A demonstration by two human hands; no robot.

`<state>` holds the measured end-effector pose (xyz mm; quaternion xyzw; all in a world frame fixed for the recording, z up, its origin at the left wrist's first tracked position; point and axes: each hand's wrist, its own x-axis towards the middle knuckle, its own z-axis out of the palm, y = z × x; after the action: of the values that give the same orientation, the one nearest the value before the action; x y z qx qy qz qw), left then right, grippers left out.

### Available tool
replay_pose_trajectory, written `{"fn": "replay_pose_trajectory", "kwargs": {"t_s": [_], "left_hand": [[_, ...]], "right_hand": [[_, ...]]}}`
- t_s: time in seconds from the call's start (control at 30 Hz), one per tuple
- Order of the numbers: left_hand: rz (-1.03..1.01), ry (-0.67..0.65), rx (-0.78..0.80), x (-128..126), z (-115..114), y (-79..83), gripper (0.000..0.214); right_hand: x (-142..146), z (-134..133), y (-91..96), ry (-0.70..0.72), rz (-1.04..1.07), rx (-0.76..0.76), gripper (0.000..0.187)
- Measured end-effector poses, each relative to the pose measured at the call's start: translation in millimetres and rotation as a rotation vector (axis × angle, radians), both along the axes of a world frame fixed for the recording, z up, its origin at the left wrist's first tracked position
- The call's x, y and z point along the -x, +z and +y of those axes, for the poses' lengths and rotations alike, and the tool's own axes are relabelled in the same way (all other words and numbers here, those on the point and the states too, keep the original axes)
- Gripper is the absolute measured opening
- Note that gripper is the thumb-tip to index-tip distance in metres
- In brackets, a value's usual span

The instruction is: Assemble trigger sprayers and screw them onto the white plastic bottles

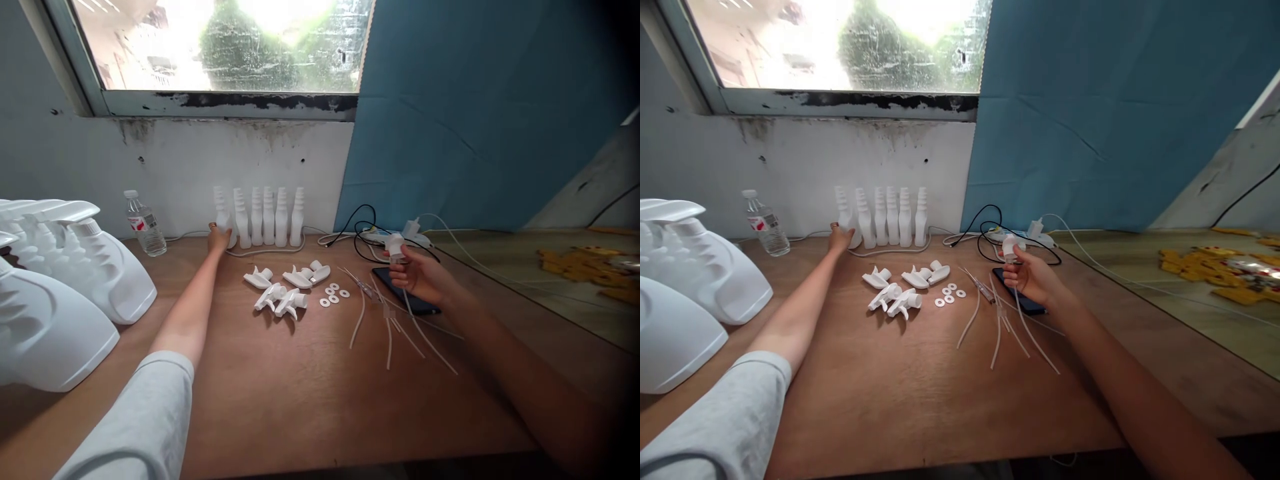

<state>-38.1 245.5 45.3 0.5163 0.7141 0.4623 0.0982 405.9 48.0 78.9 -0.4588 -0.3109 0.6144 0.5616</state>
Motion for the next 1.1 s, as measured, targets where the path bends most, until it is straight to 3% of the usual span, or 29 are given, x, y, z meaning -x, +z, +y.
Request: {"fn": "replay_pose_trajectory", "kwargs": {"t_s": [0.17,0.3,0.5,0.6,0.7,0.8,0.83,0.87,0.93,1.0,1.1], "left_hand": [[0.006,-0.01,-0.006,-10.1,5.9,-7.3,0.046],[-0.003,-0.013,-0.044,-13.5,0.1,-9.2,0.044],[0.013,-0.033,-0.293,-18.4,-35.6,14.8,0.036],[0.028,-0.198,-0.387,-40.1,-70.8,26.1,0.034],[0.068,-0.502,-0.407,-76.4,-124.3,21.3,0.033],[0.093,-1.065,-0.406,-110.4,-183.9,3.4,0.059],[0.073,-1.173,-0.399,-117.9,-201.0,-3.5,0.071],[0.053,-1.23,-0.346,-123.0,-215.4,-10.2,0.075],[-0.05,-1.201,-0.213,-125.6,-235.3,-21.9,0.055],[-0.176,-1.143,-0.095,-121.1,-244.4,-31.1,0.036],[-0.356,-1.175,0.066,-111.1,-246.1,-40.9,0.034]], "right_hand": [[2.5,10.1,-15.5,-0.035,-0.05,0.065,0.031],[2.3,16.1,-22.8,-0.117,-0.181,0.008,0.03],[1.3,14.0,-25.8,-0.159,-0.416,-0.16,0.031],[12.4,10.2,-24.8,-0.127,-0.478,-0.329,0.034],[39.4,-0.3,-20.8,0.086,-0.52,-0.386,0.047],[76.8,-20.9,-14.3,0.399,-0.588,-0.39,0.055],[88.6,-28.9,-11.9,0.497,-0.625,-0.403,0.055],[98.9,-36.7,-9.4,0.592,-0.666,-0.408,0.054],[112.4,-48.2,-4.3,0.737,-0.731,-0.405,0.055],[114.1,-50.7,0.6,0.699,-0.779,-0.413,0.058],[95.9,-34.6,3.4,0.298,-0.956,-0.48,0.057]]}}
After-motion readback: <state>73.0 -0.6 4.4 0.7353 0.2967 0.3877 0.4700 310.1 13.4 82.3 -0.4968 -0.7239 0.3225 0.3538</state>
